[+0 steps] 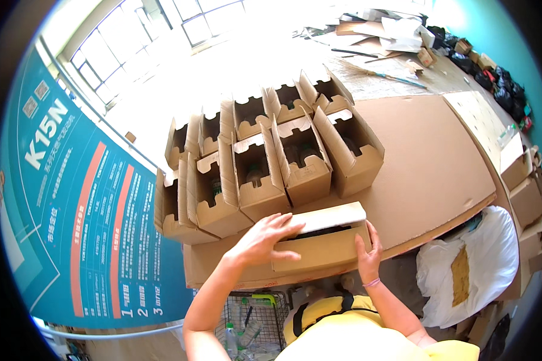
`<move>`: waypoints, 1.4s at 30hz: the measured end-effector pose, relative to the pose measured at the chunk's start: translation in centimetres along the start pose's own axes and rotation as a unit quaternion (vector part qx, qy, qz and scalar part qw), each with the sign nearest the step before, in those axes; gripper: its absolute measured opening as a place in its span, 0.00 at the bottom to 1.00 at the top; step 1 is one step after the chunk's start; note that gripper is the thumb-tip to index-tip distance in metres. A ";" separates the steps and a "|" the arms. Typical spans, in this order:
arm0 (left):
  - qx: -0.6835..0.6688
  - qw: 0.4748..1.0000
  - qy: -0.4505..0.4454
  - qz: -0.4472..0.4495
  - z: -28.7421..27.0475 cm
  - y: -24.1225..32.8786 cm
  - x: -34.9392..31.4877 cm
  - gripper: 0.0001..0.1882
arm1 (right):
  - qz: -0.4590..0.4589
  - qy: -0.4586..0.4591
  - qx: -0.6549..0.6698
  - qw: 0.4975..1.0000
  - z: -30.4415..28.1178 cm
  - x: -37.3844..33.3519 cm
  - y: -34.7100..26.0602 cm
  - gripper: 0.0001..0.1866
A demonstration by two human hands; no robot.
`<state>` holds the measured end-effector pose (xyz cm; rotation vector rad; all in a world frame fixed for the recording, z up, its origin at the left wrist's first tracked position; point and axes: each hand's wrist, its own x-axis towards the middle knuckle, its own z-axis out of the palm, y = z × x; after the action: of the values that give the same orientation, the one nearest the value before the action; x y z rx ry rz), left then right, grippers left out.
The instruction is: The person places plastic bottles into cardboard packaging boxes by hand and then folds the box flaps to close them.
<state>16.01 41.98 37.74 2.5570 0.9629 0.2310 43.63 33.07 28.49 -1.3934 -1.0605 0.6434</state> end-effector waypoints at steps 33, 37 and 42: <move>0.106 0.985 0.112 -0.082 12.6 17.9 16.1 0.57 | -0.004 0.001 0.119 0.993 -14.1 21.5 9.6 0.26; 0.123 0.949 0.208 -0.204 15.5 22.3 29.3 0.58 | 0.048 -0.007 0.162 0.986 -15.7 33.8 15.1 0.31; 0.172 0.920 0.183 -0.300 16.7 21.6 37.1 0.56 | 0.193 -0.235 0.306 0.902 -16.3 31.6 15.1 0.42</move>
<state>61.50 46.67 32.14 2.3973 2.0316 0.3947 74.82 55.22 22.79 -0.9004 -0.8289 1.5222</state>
